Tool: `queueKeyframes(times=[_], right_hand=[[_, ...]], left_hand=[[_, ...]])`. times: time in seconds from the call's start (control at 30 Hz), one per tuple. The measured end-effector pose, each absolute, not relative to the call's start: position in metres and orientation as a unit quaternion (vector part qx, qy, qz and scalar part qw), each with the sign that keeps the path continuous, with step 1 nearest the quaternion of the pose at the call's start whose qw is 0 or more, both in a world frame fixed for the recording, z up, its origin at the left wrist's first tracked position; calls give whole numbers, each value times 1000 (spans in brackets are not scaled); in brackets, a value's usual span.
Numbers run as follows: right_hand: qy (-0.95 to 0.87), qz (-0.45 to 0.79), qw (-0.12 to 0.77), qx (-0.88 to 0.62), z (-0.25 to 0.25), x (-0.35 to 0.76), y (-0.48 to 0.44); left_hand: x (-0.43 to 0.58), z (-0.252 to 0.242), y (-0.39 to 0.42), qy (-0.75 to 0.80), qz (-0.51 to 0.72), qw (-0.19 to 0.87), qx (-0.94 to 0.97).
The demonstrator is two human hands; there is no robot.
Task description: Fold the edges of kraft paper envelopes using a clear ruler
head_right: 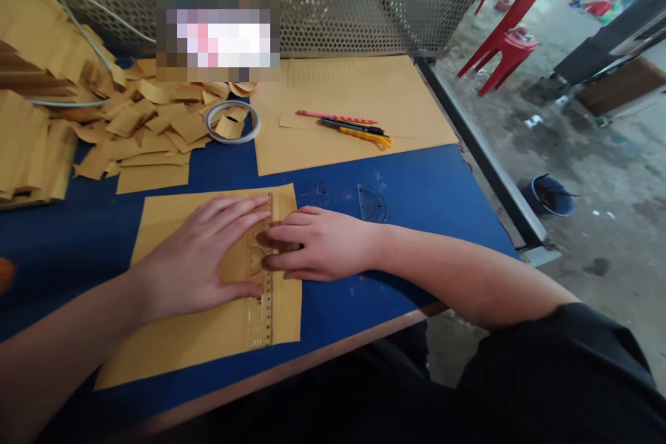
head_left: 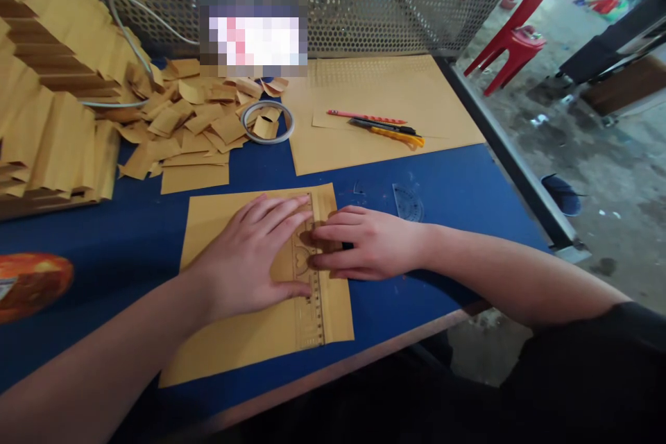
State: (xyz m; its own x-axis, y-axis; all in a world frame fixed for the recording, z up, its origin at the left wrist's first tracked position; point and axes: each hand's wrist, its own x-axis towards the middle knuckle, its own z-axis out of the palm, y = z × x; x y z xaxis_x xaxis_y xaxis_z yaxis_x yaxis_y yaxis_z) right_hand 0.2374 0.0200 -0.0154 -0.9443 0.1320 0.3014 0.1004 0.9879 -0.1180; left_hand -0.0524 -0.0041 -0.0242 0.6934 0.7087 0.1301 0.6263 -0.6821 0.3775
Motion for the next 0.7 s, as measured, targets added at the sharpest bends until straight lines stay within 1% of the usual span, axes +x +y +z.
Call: queueKeyframes(times=[0.13, 0.5, 0.7], right_hand=[[-987, 44, 142, -62, -15, 237, 20], [-986, 50, 142, -67, -14, 236, 19], [-983, 57, 159, -74, -15, 236, 19]], left_hand=[[-53, -26, -4, 360, 135, 156, 910], [-63, -30, -7, 351, 78, 145, 922], [-63, -31, -7, 351, 73, 144, 922]])
